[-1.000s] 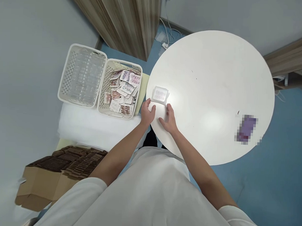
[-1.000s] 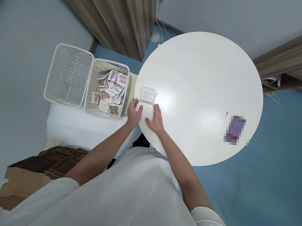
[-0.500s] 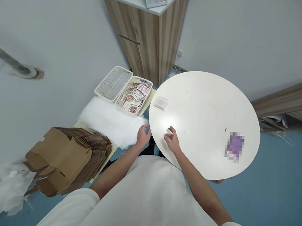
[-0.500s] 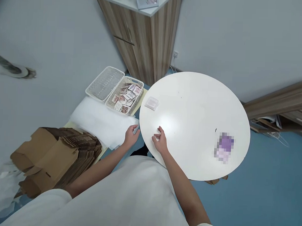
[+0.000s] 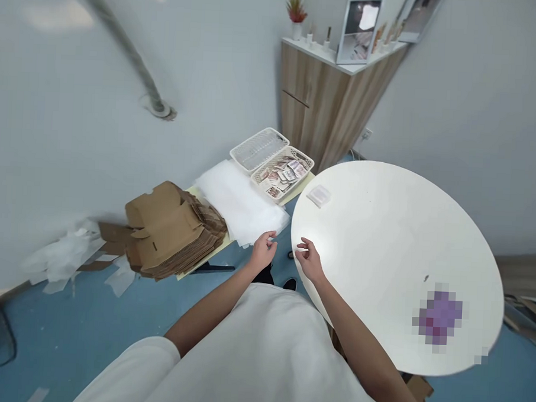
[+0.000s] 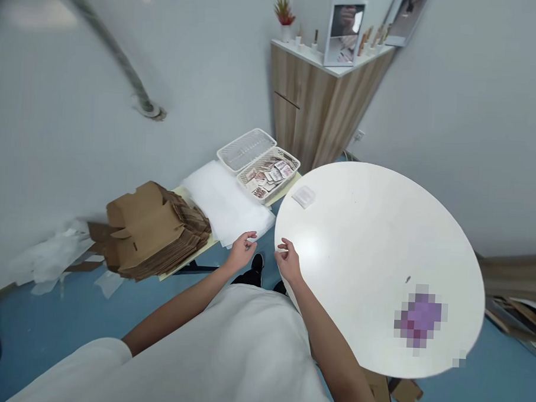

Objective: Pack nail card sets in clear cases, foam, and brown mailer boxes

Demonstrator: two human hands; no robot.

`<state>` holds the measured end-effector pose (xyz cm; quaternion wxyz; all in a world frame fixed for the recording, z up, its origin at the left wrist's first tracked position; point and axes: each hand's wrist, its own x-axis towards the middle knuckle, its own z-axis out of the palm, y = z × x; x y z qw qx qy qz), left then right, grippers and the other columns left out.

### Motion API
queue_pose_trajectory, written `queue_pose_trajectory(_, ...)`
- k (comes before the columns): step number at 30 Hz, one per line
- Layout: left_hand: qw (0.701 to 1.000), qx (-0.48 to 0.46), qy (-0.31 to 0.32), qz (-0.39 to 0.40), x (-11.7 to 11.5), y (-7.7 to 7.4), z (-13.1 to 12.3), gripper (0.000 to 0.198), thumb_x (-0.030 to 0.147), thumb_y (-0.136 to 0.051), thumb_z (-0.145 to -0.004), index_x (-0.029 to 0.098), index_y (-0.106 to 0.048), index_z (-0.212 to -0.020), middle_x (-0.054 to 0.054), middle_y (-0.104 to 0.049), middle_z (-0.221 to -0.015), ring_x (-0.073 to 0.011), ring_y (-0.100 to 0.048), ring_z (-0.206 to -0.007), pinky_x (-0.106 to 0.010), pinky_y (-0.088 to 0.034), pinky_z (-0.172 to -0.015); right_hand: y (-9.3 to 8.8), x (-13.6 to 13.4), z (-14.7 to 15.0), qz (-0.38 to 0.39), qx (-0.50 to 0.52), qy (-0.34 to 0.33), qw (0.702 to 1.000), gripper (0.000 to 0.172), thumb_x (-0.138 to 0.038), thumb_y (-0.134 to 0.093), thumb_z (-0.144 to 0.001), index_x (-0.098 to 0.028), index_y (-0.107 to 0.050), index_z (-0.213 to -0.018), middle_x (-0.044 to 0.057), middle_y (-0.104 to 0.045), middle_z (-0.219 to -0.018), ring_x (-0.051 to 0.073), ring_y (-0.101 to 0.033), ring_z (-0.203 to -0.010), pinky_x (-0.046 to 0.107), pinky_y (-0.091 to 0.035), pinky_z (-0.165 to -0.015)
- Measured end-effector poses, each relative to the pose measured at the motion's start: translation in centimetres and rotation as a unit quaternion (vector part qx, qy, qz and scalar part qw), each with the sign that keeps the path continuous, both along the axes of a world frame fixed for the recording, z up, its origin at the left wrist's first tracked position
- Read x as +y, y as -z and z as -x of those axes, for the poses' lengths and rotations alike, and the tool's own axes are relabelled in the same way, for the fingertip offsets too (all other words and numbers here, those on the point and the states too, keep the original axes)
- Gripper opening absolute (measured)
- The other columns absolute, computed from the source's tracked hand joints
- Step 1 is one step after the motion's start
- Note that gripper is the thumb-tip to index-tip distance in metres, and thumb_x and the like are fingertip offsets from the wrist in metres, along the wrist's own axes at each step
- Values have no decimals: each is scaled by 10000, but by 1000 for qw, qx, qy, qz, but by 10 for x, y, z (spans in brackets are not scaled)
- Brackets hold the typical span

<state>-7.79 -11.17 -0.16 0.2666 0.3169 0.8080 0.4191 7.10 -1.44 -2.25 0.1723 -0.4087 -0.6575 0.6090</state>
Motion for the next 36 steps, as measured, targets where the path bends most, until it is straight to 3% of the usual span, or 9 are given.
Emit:
queue_pose_trajectory(6, 998, 19, -35, -37, -24, -17, 34, 350, 250, -488, -781, 198, -479, -1127, -81, -561, -1106, -111, -596, -709, -255, -488, -626, -4, -8, 44, -17, 18, -108, 994, 500, -371, -555, -693, -226, -453, -1161, 47, -576, -969, 114, -552, -610, 313, -496, -583)
queue_pose_trajectory(12, 986, 145, -54, -69, -73, -37, 89, 292, 228, -505, -770, 211, -532, -1060, -57, -566, -1054, -149, -575, -863, -295, -476, -773, -24, -33, 104, -116, -5, -229, 966, 387, -367, -514, -749, -208, -504, -1102, 58, -590, -967, 141, -563, -674, 336, -484, -672)
queue_pose_trajectory(16, 974, 200, -92, -60, -123, -40, 137, 267, 213, -474, -778, 196, -545, -1034, -68, -562, -1048, -183, -541, -971, -330, -435, -869, -46, -85, 163, -287, 47, -362, 886, 293, -312, -468, -796, -213, -554, -1058, 70, -585, -986, 199, -540, -923, 365, -428, -839)
queue_pose_trajectory(19, 973, 204, -113, -4, -160, -33, 170, 327, 151, -384, -782, 174, -527, -1075, -86, -550, -1085, -197, -511, -1033, -351, -401, -913, -56, -130, 211, -367, 52, -425, 826, 312, -263, -468, -797, -184, -550, -1087, 100, -534, -1115, 215, -472, -1062, 365, -381, -913)
queue_pose_trajectory(23, 970, 173, -120, 124, -198, -17, 198, 397, 167, -336, -791, 131, -478, -1160, -124, -511, -1165, -229, -445, -1123, -388, -326, -972, -49, -164, 259, -420, -41, -438, 794, 426, -359, -610, -703, -130, -584, -1061, 155, -335, -1341, 303, -274, -1246, 427, -274, -996)
queue_pose_trajectory(26, 966, 126, -107, 201, -216, -6, 207, 429, 307, -321, -832, 127, -440, -1203, -145, -477, -1214, -269, -408, -1156, -419, -315, -955, -38, -166, 279, -400, -115, -414, 809, 462, -445, -606, -696, -157, -599, -1058, 133, -219, -1419, 323, -168, -1298, 452, -224, -1014)
queue_pose_trajectory(29, 966, 107, -97, 215, -227, 1, 208, 523, 444, -310, -831, 131, -394, -1242, -154, -425, -1268, -295, -361, -1188, -422, -311, -944, -30, -155, 288, -345, -160, -383, 842, 532, -449, -603, -694, -148, -562, -1131, 143, -236, -1418, 319, -171, -1305, 450, -213, -1025)
queue_pose_trajectory(33, 970, 117, -69, 200, -234, 1, 205, 716, 598, -410, -730, 150, -339, -1285, -148, -372, -1313, -313, -323, -1207, -416, -301, -948, -30, -138, 295, -228, -98, -313, 917, 590, -395, -613, -683, -138, -504, -1203, 135, -422, -1318, 268, -352, -1233, 401, -289, -1008)
queue_pose_trajectory(36, 966, 137, -55, 212, -234, -1, 201, 808, 650, -488, -639, 179, -351, -1281, -145, -351, -1329, -338, -305, -1209, -441, -311, -931, -35, -131, 296, -66, -22, -219, 973, 524, -399, -611, -678, -166, -551, -1144, 100, -573, -1160, 223, -543, -1027, 381, -413, -894)
